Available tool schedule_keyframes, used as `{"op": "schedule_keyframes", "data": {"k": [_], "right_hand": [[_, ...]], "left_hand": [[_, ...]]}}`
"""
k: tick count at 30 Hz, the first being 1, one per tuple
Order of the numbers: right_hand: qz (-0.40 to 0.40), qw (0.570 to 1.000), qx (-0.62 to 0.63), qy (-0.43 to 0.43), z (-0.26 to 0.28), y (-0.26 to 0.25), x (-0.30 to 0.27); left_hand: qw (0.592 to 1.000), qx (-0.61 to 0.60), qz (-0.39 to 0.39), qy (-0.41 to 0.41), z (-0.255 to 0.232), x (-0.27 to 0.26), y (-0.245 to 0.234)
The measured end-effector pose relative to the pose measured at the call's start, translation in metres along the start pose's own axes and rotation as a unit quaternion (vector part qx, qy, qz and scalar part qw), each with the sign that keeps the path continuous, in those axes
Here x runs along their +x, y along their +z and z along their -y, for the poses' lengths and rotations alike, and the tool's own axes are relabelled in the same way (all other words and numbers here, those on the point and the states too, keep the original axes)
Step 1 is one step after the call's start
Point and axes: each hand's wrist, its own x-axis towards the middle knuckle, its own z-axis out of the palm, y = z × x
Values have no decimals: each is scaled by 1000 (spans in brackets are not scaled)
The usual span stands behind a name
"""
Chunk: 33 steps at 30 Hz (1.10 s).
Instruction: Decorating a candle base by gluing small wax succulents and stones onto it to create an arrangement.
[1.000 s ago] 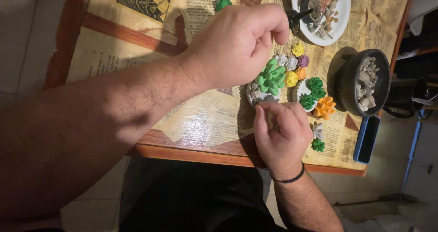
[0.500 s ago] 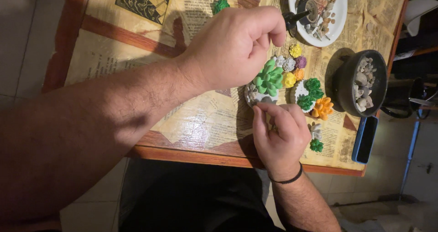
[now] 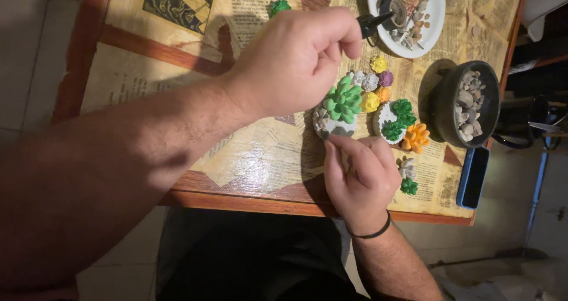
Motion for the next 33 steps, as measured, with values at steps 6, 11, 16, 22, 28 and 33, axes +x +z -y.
{"op": "schedule_keyframes", "data": {"k": [6,11,16,22,28,33], "right_hand": [[12,1000,22,3,3,-18,-12],[19,999,35,16,-9,-36,-31],[18,998,43,40,-28,-53,-48],[2,998,36,56,-62,-73,-70],[-9,992,-18,125,-91,-91,-79],[-4,989,-45,142,-126,-115,-76]], "left_hand": [[999,-28,22,35,-2,3,-3],[999,3,27,45,-5,2,-7],[998,-6,56,-22,-18,3,-12],[989,31,33,-138,-24,4,-10],[975,5,19,-221,-9,-4,-11],[954,23,9,-299,-10,-6,-12]]}}
